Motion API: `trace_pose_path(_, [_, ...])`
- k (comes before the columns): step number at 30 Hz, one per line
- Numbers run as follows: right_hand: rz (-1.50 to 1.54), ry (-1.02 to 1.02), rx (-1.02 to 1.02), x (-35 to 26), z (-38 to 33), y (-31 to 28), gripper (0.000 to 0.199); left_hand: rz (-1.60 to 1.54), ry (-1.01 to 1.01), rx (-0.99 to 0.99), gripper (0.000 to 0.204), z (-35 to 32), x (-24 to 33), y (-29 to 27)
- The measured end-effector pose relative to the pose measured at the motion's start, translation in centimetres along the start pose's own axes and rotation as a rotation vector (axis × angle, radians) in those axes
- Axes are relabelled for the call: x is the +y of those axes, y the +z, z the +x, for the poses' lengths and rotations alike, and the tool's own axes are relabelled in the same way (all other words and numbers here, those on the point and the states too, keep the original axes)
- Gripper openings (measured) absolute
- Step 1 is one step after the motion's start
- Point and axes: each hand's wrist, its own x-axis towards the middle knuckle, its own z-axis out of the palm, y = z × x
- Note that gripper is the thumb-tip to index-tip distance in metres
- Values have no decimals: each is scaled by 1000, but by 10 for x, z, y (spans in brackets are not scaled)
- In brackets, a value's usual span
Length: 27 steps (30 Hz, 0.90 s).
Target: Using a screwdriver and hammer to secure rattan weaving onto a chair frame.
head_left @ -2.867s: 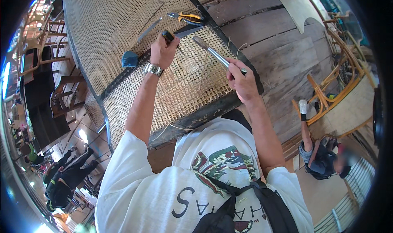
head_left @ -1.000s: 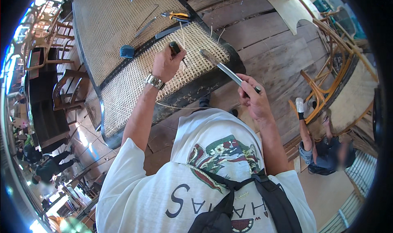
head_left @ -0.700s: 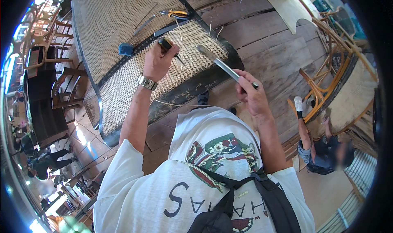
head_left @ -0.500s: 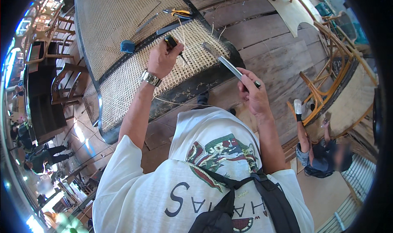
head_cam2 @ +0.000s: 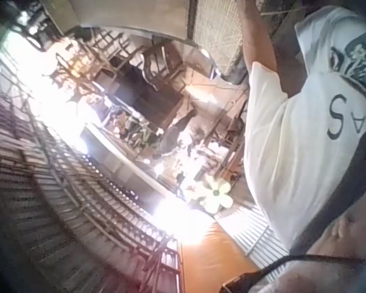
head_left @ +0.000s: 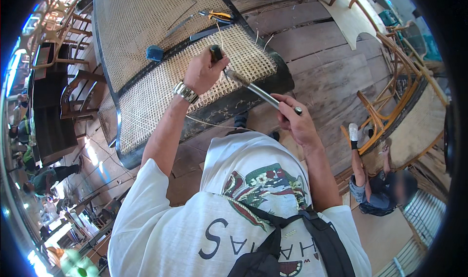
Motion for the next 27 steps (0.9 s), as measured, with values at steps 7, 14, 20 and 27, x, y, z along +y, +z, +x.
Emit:
trace_pose_path(7, [138,-129,110,-5,-8,-15,33,-260,-17,83,31,-5,-3,-3])
trace_pose_path(14, [179,-142,112,-4,-17,-11,34,-301,45,100,30,-10,7,-2])
trace_pose_path(20, [87,-85,70,0,-18,-1,33,-108,62,47,29,-12,10,6])
trace_pose_path(27, [154,-113,94,2,-28,-17,35,-349,32,246,23,-15,-8,-12])
